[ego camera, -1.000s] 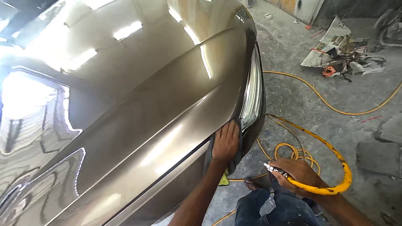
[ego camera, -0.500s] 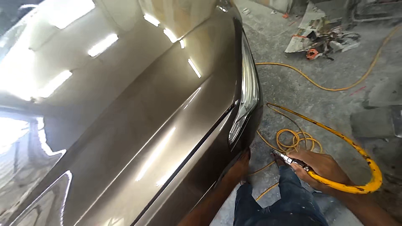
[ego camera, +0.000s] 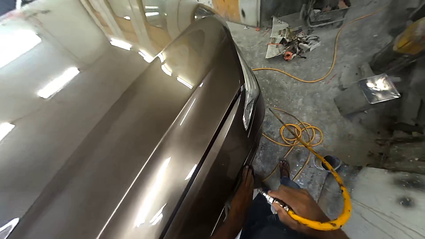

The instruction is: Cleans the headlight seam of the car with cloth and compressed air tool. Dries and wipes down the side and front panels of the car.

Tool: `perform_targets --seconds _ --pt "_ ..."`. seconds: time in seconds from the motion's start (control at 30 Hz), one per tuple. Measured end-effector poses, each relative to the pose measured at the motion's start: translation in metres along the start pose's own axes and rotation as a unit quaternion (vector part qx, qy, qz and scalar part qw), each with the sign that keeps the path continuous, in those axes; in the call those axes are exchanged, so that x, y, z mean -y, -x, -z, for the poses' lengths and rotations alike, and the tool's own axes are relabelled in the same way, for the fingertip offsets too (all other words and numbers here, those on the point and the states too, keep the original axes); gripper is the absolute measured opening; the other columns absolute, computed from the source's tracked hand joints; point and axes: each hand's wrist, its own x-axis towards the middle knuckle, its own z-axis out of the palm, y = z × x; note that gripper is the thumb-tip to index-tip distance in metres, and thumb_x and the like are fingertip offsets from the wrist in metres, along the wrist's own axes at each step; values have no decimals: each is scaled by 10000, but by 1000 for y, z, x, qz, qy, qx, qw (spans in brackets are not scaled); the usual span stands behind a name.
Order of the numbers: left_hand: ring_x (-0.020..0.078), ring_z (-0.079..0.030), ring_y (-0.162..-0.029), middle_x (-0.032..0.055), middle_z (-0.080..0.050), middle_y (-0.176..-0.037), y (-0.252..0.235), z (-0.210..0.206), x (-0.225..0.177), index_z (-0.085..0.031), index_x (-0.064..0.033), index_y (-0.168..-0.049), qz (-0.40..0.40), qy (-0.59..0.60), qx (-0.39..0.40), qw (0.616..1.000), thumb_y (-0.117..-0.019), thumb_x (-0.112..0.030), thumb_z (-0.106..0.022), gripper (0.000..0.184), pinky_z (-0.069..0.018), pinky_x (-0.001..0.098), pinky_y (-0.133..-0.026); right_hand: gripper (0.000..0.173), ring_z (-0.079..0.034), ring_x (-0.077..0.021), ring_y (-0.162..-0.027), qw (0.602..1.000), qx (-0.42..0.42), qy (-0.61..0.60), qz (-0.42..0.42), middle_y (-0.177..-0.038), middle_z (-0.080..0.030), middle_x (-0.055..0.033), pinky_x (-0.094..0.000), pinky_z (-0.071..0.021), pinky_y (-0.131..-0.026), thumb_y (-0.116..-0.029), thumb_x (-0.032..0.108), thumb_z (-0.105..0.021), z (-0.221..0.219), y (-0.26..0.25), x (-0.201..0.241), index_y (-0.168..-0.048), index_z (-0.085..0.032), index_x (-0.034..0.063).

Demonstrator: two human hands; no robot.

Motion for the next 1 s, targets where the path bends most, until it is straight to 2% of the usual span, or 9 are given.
perform_targets --seconds 0.13,0.2,0.3,0.43,0.57,0.67,0.83,0.9,1.0 --pt "345 -425 -1470 240 -451 -1559 42 -15 0 -518 90 -1436 29 6 -80 996 -956 26 -491 485 -421 409 -1165 289 -646 -146 -652 1000 8 12 2 -801 -662 -44 -316 -538 -532 -1007 342 -565 -6 18 2 -1120 -720 126" --pt "343 -466 -1442 232 -496 -1526 47 -17 -1 -546 71 -1419 34 -14 -107 994 -971 1 -469 460 -434 435 -1152 292 -636 -139 -644 1000 -1 16 -5 -800 -657 -41 -312 -524 -525 -1008 352 -563 -4 26 -3 -1110 -718 126" --pt "339 -453 -1451 231 -483 -1538 30 -17 -5 -538 47 -1440 50 -45 -92 994 -974 -15 -457 477 -386 463 -1182 276 -646 -131 -668 999 -22 14 -24 -824 -670 -39 -306 -538 -550 -1006 345 -578 4 33 -13 -1104 -715 126" --pt "353 -400 -1483 242 -445 -1562 -22 -17 -10 -497 44 -1475 53 -72 -47 995 -954 3 -490 523 -317 482 -1224 266 -637 -119 -681 998 -39 5 -47 -810 -658 -37 -291 -533 -570 -1009 328 -585 15 35 -22 -1094 -718 114" --pt "351 -252 -1552 262 -290 -1641 -93 -17 -19 -372 86 -1531 66 -40 -32 996 -1002 -23 -467 549 -219 479 -1261 263 -633 -110 -662 998 -48 15 -49 -796 -657 -29 -286 -527 -554 -1001 326 -593 28 37 -26 -1095 -728 121" --pt "374 -206 -1562 274 -248 -1652 -135 -10 -27 -365 126 -1512 68 -29 -30 997 -1017 -33 -469 530 -186 491 -1270 252 -632 -108 -665 998 -50 16 -45 -796 -655 -28 -279 -524 -557 -999 316 -598 37 42 -27 -1094 -725 120" --pt "348 -216 -1562 258 -258 -1654 -114 2 -25 -372 105 -1519 67 -68 -10 995 -1000 -39 -486 550 -210 475 -1264 231 -677 -107 -716 998 -43 13 -36 -848 -706 -22 -286 -561 -599 -1004 290 -595 43 43 -40 -1092 -732 126" --pt "321 -212 -1568 228 -253 -1667 -91 17 -18 -340 88 -1546 55 -91 27 994 -990 -26 -476 584 -211 462 -1269 235 -696 -113 -755 999 -38 2 -29 -878 -725 -22 -296 -579 -636 -1010 289 -592 46 40 -45 -1100 -734 123" --pt "319 -255 -1555 249 -297 -1643 -77 44 -5 -330 109 -1541 -2 -163 100 982 -985 5 -459 581 -212 458 -1269 246 -699 -110 -764 999 -37 -20 -20 -900 -733 -25 -299 -581 -646 -1016 295 -589 51 38 -53 -1107 -732 118"
